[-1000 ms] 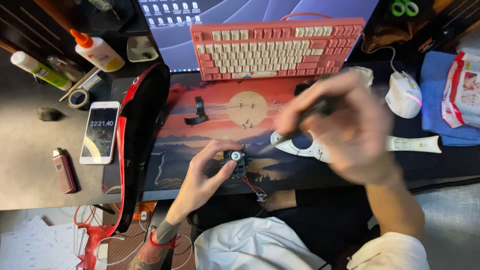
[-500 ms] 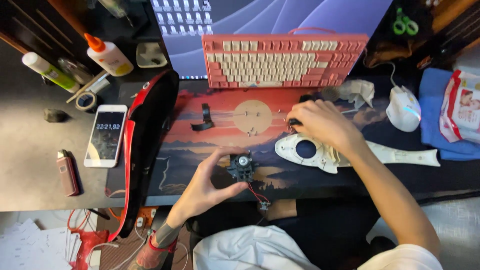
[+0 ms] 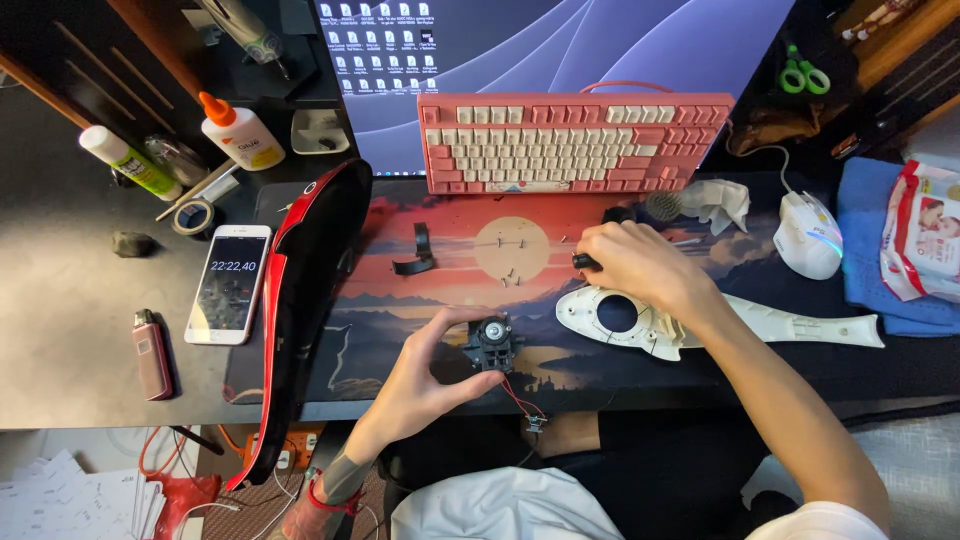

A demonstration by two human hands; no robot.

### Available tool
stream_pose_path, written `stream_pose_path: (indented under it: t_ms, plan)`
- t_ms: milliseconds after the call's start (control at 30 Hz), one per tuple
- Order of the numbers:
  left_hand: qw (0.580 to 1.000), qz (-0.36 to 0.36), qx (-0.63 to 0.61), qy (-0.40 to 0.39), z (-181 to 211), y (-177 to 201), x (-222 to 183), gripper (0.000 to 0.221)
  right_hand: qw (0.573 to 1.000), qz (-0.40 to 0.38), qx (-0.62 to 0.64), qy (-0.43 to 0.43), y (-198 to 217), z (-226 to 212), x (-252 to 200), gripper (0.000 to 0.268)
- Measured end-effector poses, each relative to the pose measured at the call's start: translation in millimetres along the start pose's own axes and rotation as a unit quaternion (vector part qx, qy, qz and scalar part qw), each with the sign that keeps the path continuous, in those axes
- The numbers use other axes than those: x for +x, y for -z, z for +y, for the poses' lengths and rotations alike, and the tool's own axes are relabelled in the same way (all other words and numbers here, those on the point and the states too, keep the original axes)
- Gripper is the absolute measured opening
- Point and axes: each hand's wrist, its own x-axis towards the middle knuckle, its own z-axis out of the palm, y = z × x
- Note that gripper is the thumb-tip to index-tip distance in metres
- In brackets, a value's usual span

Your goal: Repairing a small electronic device by manipulating internal components and using a screwdriver

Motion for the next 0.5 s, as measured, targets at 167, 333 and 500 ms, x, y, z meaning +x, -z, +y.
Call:
stream_pose_path:
  t_ms: [167, 333, 500]
  plan:
    - [1.0, 0.004, -0.013, -0.002, -2.9, 0.1, -0.1, 0.07, 0.993, -0.033, 0.109, -0.026, -2.4, 19.3, -4.4, 0.028]
    - [1.0, -0.004, -0.016, -0.006, -0.3, -1.9, -1.5, 0.07, 0.993, 0.005, 0.114, -0.018, 39.7, 0.1, -5.2, 0.033]
    - [1.0, -0.007, -0.017, -0.01, 1.3, -1.1, -0.8, 0.068, 0.992, -0.005, 0.129, -0.018, 44.0, -2.7, -4.7, 0.03]
